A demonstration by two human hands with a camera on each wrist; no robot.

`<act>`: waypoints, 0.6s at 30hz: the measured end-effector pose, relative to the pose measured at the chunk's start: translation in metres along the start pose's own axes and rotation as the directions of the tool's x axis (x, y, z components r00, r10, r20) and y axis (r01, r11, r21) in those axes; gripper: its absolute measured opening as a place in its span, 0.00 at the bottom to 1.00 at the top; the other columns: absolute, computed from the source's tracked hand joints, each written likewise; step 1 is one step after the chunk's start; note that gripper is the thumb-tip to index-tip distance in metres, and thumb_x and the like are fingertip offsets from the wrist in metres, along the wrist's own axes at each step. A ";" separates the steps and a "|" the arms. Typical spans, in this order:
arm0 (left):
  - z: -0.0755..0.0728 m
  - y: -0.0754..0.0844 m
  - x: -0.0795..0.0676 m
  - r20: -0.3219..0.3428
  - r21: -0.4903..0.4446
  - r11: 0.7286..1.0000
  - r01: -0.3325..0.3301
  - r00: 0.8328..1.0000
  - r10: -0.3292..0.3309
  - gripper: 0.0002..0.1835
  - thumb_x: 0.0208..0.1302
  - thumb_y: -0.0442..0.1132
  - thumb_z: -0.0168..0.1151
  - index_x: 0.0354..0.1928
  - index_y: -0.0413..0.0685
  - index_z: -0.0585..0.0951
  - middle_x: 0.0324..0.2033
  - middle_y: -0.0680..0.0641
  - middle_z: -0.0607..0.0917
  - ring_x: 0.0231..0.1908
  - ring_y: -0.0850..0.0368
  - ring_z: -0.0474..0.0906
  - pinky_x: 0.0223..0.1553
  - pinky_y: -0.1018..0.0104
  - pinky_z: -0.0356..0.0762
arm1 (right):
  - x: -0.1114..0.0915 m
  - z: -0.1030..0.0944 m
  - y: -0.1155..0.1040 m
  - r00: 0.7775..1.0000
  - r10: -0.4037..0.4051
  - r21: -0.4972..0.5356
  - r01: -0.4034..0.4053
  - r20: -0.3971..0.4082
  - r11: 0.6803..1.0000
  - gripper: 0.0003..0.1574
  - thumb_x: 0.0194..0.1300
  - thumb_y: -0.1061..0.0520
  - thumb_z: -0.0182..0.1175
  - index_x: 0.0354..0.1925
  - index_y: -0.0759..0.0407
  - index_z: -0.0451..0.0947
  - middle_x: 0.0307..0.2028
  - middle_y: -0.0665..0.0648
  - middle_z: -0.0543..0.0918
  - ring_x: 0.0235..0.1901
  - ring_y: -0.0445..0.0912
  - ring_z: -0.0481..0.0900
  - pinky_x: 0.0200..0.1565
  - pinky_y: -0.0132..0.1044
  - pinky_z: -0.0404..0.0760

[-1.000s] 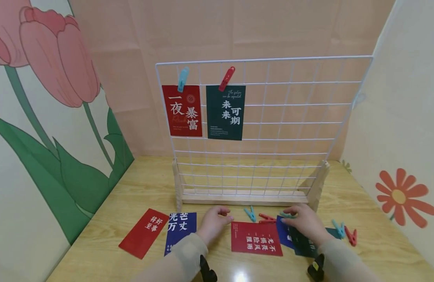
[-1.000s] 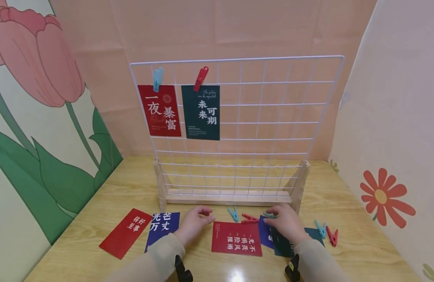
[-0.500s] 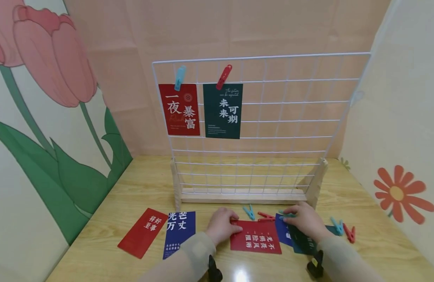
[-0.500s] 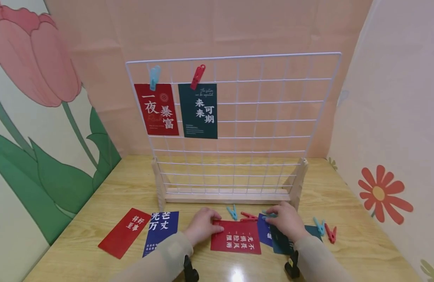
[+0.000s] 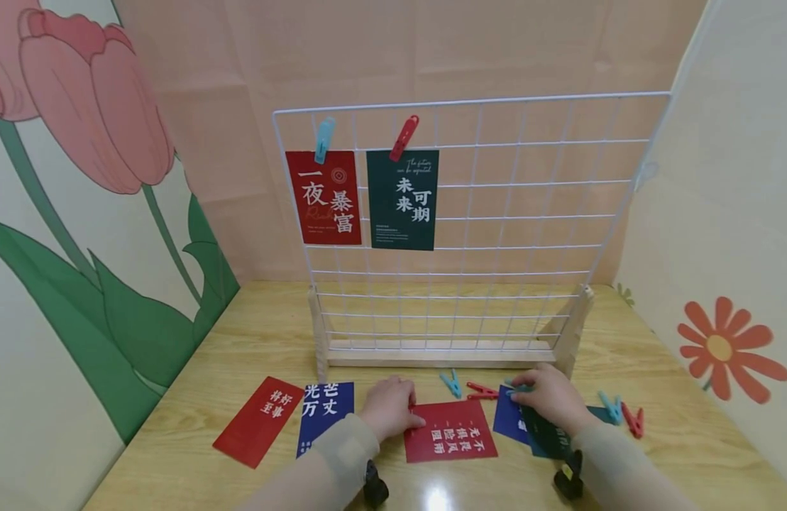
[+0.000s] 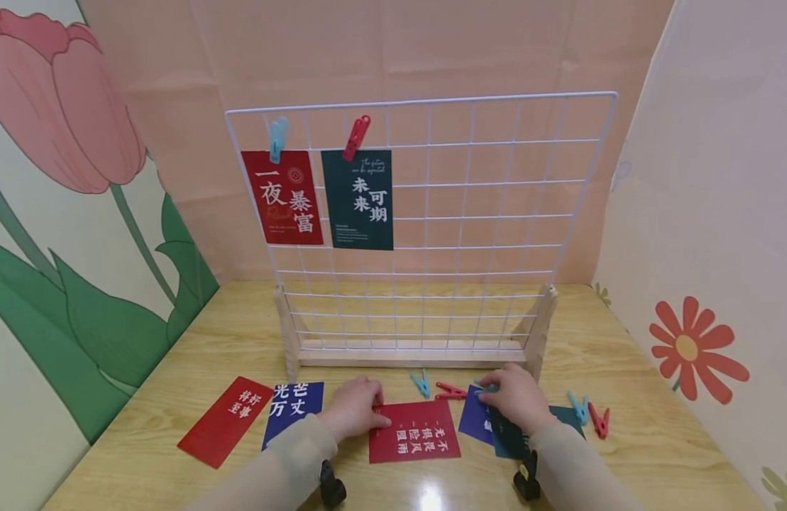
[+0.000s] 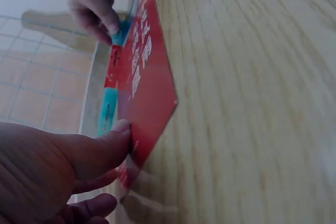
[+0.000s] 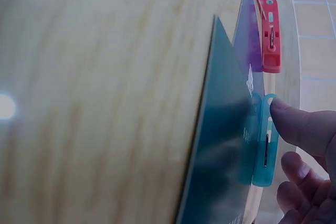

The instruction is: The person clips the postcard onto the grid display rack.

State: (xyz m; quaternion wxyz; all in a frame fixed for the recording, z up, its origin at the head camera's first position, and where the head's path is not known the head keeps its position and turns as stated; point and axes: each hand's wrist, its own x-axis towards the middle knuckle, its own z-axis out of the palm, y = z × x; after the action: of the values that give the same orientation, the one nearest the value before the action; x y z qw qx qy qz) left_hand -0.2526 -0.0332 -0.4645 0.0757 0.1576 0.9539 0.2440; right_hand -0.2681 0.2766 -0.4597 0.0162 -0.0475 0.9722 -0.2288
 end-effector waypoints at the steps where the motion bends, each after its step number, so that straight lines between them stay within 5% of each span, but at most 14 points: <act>1: -0.002 0.000 -0.002 0.009 0.022 1.000 -0.002 1.000 0.001 0.17 0.51 0.49 0.74 0.30 0.53 0.74 0.28 0.54 0.70 0.32 0.57 0.65 0.39 0.60 0.65 | 0.000 0.000 -0.001 1.000 -0.001 -0.001 0.001 0.001 1.000 0.14 0.57 0.51 0.70 0.41 0.54 0.85 0.38 0.56 0.75 0.36 0.49 0.72 0.38 0.49 0.74; 13: -0.018 0.006 -0.011 0.115 0.207 0.978 -0.030 0.993 0.006 0.18 0.48 0.53 0.75 0.24 0.52 0.76 0.21 0.56 0.74 0.29 0.58 0.68 0.43 0.61 0.68 | 0.004 0.003 -0.003 0.998 -0.063 -0.048 0.062 -0.013 0.997 0.13 0.55 0.50 0.71 0.38 0.52 0.85 0.40 0.57 0.78 0.41 0.53 0.73 0.44 0.54 0.72; 18: -0.015 0.011 -0.005 0.057 0.072 0.997 -0.018 0.998 0.013 0.15 0.52 0.50 0.73 0.24 0.55 0.75 0.21 0.56 0.74 0.25 0.59 0.69 0.30 0.65 0.67 | 0.007 0.005 -0.001 0.995 -0.100 -0.052 0.098 -0.027 0.994 0.09 0.55 0.52 0.71 0.36 0.51 0.85 0.39 0.53 0.82 0.43 0.53 0.75 0.47 0.56 0.72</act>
State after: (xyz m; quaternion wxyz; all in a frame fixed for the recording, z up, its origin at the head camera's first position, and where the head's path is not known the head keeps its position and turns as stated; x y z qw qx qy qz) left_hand -0.2489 -0.0326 -0.4455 0.0950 0.1745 0.9584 0.2050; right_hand -0.2747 0.2731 -0.4644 -0.0108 -0.0927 0.9742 -0.2053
